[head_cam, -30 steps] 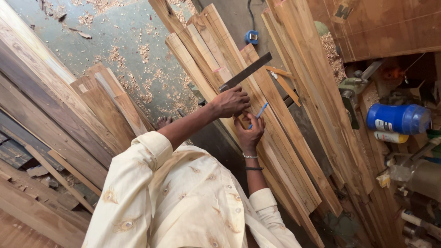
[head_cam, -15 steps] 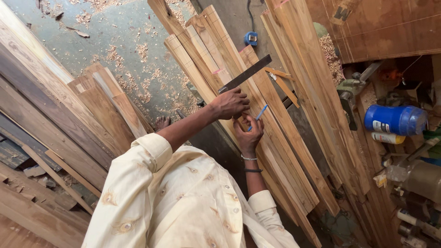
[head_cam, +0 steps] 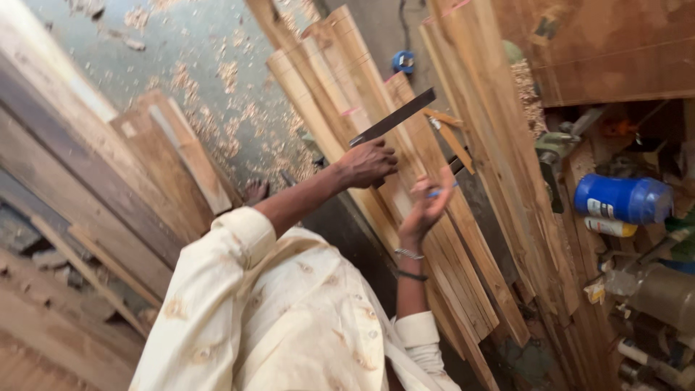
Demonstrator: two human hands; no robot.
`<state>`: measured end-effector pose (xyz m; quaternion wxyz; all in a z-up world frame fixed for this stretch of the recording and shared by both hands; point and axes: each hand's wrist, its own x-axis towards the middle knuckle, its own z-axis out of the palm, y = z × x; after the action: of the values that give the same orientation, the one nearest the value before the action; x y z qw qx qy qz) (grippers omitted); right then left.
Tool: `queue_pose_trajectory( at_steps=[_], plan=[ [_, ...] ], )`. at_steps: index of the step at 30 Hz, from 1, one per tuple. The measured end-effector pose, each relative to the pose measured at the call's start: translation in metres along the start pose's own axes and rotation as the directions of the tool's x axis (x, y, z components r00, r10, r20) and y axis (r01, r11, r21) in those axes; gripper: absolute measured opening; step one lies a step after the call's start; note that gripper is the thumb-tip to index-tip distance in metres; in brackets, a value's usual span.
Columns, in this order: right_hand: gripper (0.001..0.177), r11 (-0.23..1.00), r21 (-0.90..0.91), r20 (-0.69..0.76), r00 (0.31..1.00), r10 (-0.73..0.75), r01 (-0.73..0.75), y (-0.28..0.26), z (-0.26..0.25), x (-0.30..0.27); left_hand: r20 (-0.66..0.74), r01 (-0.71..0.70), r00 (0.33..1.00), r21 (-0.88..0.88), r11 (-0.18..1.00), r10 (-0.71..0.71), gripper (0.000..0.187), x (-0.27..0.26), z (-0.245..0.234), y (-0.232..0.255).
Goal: The person uses a metal square and a blue pencil to mark straight lines across a stack of wooden planks. They repeatedly align the square, draw a line, and then shift the planks to mark the next section. The process is repeated for several planks, some of which have pink ends.
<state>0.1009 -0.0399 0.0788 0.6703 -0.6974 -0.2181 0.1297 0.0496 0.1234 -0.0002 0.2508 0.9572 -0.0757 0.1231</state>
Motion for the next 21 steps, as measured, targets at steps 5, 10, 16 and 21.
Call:
queue_pose_trajectory(
  at_steps=[5, 10, 16, 21],
  plan=[
    [0.059, 0.962, 0.133, 0.156, 0.964, 0.216, -0.237, -0.028, 0.004, 0.057, 0.027, 0.026, 0.999, -0.002, 1.000, -0.026, 0.027, 0.000, 0.006, 0.002],
    [0.048, 0.971, -0.168, 0.441, 0.867, 0.230, -0.172, -0.014, 0.039, 0.091, 0.055, 0.086, 0.995, 0.056, 0.995, -0.089, 0.023, 0.002, 0.012, 0.005],
    [0.037, 0.876, -0.476, 0.586, 0.772, 0.246, 0.082, -0.005, 0.055, 0.101, -0.089, 0.024, 0.996, 0.071, 0.997, -0.018, 0.025, -0.006, 0.000, 0.005],
    [0.034, 0.879, -0.472, 0.609, 0.746, 0.270, 0.068, -0.014, 0.053, 0.124, -0.021, 0.036, 0.999, 0.012, 0.999, -0.036, 0.024, -0.003, 0.006, 0.003]
  ],
)
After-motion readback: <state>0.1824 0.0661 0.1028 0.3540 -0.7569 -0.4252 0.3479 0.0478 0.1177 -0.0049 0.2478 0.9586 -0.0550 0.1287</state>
